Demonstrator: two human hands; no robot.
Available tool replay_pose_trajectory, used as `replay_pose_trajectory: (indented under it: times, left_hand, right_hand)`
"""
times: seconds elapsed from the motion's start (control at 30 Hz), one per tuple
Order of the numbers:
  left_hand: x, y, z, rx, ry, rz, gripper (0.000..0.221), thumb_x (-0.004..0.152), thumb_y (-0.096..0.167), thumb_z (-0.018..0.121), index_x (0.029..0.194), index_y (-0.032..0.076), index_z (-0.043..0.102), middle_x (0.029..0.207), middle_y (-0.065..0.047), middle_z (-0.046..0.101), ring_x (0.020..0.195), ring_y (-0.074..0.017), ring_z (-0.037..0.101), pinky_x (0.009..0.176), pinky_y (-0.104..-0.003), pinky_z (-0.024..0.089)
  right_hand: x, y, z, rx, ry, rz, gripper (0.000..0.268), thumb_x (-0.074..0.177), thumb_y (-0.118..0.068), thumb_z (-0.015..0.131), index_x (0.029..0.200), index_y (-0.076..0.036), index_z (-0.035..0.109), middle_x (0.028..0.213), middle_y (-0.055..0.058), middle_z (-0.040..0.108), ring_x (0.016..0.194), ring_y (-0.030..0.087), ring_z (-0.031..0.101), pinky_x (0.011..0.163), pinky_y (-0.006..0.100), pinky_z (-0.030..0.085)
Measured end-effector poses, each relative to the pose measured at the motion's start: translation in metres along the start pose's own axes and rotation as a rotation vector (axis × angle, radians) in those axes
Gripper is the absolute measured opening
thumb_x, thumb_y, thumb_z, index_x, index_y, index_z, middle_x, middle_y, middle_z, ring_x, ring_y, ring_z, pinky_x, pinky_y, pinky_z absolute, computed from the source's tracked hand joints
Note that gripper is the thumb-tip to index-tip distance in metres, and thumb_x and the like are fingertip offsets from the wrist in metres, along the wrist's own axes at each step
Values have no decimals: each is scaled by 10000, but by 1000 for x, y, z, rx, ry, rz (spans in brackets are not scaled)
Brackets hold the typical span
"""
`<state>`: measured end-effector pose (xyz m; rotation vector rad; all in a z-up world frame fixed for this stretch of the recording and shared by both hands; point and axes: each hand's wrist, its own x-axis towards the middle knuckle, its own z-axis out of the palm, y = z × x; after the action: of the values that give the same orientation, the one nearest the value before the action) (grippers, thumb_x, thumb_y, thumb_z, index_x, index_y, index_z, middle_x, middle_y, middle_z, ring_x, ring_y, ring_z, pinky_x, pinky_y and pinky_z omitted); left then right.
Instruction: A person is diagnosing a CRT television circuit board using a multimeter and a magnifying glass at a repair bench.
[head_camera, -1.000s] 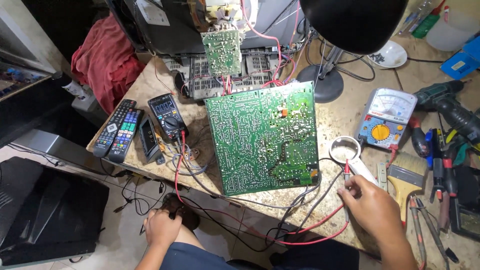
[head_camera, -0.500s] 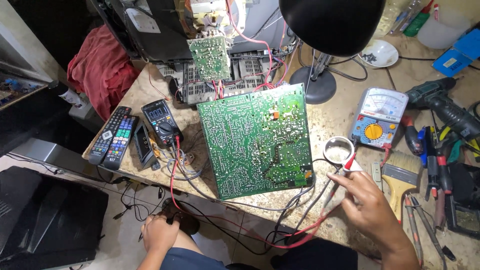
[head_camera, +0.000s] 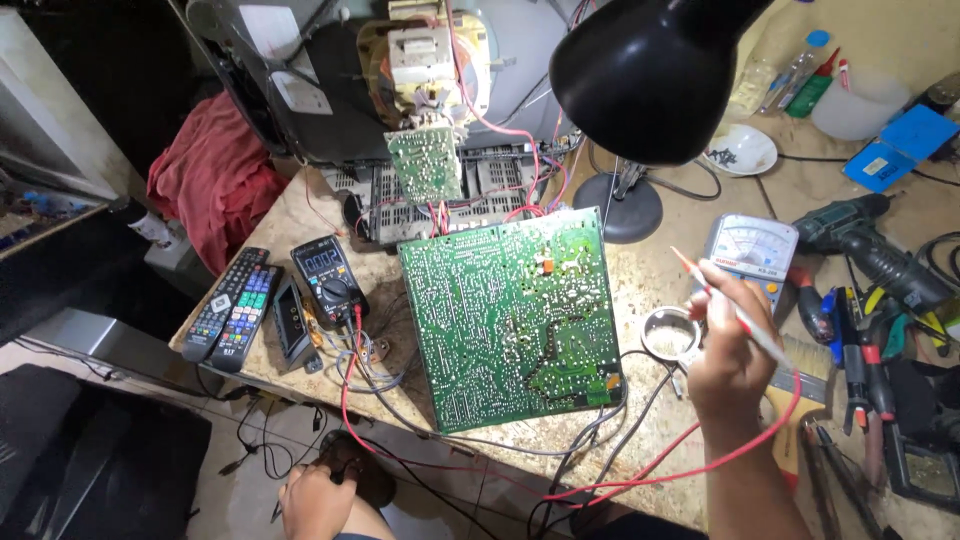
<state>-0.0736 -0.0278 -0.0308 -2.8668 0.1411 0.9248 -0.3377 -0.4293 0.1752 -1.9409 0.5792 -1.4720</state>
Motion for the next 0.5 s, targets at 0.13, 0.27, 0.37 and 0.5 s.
replay_pose_trajectory:
  times: [0.13,0.27,0.37,0.5]
  left_hand:
    - [34,-12,33,17,104,7,558,840,554,539,1182,177,768,1264,26,727,1367,-174,489,1134,-381,379]
    - [48,-14,45,72,90,-55,594,846,654,491,1148,236,786,1227,68,728,1363,-127,490,1152,-327,361]
    - [69,-18,53,73,80,-79,562,849,701,508,1048,265,802,1136,61,729,1310,-121,528,1146,-321,386]
    - [74,-19,58,0,126,-53,472,839,651,587,963,252,808,1039,41,731,1240,-128,562,1116,-331,413]
  right_hand:
    - [15,6,23,206,61,199,401,990,-46,357,1235,125,625,961,196,607,867,226,606,780,288,532]
    - [4,39,37,337,75,319,149,1073,-47,422,1192,-17,507,1024,183,640,840,196,618,725,255,503]
    - [0,44,39,315,58,332,153,1090,-37,447,1222,-7,519,1110,203,677,839,189,639,675,240,514]
    - [-4,53,37,206,113,213,227,1097,-79,518,1260,64,583,1129,237,719,887,198,689,664,238,549]
